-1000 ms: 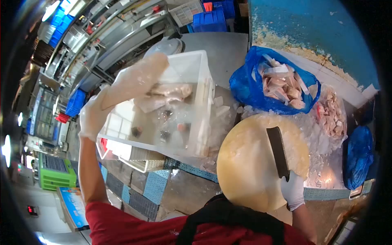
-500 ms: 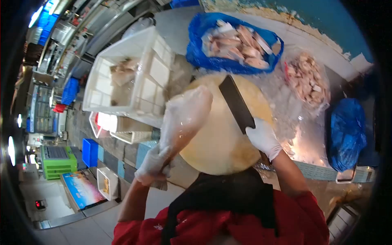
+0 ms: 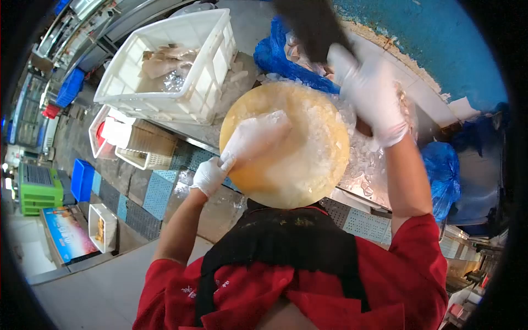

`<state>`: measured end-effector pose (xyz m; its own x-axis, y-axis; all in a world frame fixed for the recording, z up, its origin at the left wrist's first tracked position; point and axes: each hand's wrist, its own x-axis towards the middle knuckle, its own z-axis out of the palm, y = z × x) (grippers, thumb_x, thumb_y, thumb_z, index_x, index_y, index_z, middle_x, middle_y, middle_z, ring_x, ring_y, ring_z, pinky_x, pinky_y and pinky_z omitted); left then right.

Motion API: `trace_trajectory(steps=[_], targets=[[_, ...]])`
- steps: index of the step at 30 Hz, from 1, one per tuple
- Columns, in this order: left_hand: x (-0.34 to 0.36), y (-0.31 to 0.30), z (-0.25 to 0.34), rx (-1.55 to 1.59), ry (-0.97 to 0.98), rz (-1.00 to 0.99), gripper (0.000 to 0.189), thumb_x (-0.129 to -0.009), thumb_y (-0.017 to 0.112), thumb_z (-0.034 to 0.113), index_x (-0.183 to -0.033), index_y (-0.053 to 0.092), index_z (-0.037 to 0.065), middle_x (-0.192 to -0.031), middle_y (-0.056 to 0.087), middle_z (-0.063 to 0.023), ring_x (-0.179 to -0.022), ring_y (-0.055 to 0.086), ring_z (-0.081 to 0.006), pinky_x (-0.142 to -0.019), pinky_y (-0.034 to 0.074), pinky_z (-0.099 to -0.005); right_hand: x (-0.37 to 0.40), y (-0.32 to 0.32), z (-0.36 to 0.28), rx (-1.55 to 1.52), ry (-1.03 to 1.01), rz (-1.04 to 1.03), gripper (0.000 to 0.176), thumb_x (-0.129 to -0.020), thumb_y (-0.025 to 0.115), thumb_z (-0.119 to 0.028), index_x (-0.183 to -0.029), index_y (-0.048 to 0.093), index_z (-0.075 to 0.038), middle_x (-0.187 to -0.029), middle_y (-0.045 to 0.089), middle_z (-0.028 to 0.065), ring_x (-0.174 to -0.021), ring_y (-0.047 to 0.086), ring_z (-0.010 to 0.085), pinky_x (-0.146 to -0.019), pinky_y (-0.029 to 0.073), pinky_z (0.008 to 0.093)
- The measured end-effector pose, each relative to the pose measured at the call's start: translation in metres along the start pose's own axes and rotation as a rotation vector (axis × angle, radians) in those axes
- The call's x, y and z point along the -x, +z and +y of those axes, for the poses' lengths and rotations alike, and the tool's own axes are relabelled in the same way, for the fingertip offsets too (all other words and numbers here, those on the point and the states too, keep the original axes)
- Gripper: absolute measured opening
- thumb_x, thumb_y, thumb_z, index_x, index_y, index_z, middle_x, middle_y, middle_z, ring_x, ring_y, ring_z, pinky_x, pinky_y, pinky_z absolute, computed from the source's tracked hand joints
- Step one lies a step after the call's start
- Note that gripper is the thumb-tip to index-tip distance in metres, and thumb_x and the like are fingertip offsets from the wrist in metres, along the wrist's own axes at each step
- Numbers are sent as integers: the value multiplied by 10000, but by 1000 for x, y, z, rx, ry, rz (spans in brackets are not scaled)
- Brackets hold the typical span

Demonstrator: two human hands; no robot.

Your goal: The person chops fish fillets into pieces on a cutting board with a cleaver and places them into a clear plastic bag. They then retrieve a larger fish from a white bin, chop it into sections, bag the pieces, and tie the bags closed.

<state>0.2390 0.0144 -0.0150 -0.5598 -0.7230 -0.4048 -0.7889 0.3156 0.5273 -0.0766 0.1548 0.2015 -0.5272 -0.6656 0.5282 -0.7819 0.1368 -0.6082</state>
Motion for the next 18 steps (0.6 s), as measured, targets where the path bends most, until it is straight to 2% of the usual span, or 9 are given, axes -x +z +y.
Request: trace_trajectory(steps=[1,4,6,7,8,10,11,17,18], targets=[[-1,-1,0,-12,14,-1,681,-892,582,644,-886,666,-32,-849,674,-301,-881,665,-461,-773,512,-507,-22,-14,-33,0,-224,200,313,-928,625,-248,-809,622,41,-643,559,54,-625,522,101,-564,448,308],[-4,1,-6,-43,60,51,669,-880,601,642,-884,666,-23,-837,674,-294,-872,663,-460,-766,512,-504,-51,-12,-81,-234,-282,468,245,-962,597,-215,-792,661,-50,-560,553,11,-473,508,102,-476,401,283],[-3,0,-4,-49,66,61,677,-876,599,652,-893,659,-22,-834,680,-281,-860,668,-449,-765,512,-494,-52,-7,-57,-244,-195,303,257,-1011,536,-165,-822,620,-13,-705,636,69,-564,563,152,-517,435,281],[0,-2,-2,-31,57,51,677,-876,599,652,-893,659,-22,-834,680,-281,-860,668,-449,-765,512,-494,-21,20,-36,-93,-89,201,227,-988,546,-199,-912,626,-2,-798,642,131,-680,583,228,-616,452,334],[2,-5,-1,-36,30,28,685,-874,595,660,-895,659,-22,-841,682,-280,-866,670,-444,-771,511,-490,24,57,0,165,42,-2,258,-965,555,-234,-1001,632,10,-891,647,193,-797,604,304,-714,469,388],[-3,-1,2,-19,2,27,694,-872,591,668,-896,659,-22,-848,684,-278,-872,672,-438,-776,509,-487,122,129,84,548,166,-693,431,-919,574,-303,-1181,644,32,-1078,659,317,-1030,645,457,-912,502,495],[0,0,1,-18,-1,8,702,-868,588,676,-893,660,-22,-859,685,-279,-883,673,-435,-783,509,-483,112,109,59,329,556,-824,381,-928,527,-293,-1103,638,27,-1017,660,320,-1012,631,468,-910,492,529],[5,-9,5,1,-7,13,699,-869,596,658,-925,683,-33,-893,693,-275,-904,676,-427,-798,514,-464,123,94,66,352,471,-812,369,-918,516,-292,-1087,640,12,-1042,666,295,-996,646,445,-910,496,508],[6,-9,5,-4,-6,33,684,-871,607,639,-941,689,-37,-899,695,-271,-903,678,-421,-800,516,-457,125,83,67,367,554,-845,374,-904,528,-304,-1091,643,-1,-1040,671,277,-983,652,436,-906,499,502]])
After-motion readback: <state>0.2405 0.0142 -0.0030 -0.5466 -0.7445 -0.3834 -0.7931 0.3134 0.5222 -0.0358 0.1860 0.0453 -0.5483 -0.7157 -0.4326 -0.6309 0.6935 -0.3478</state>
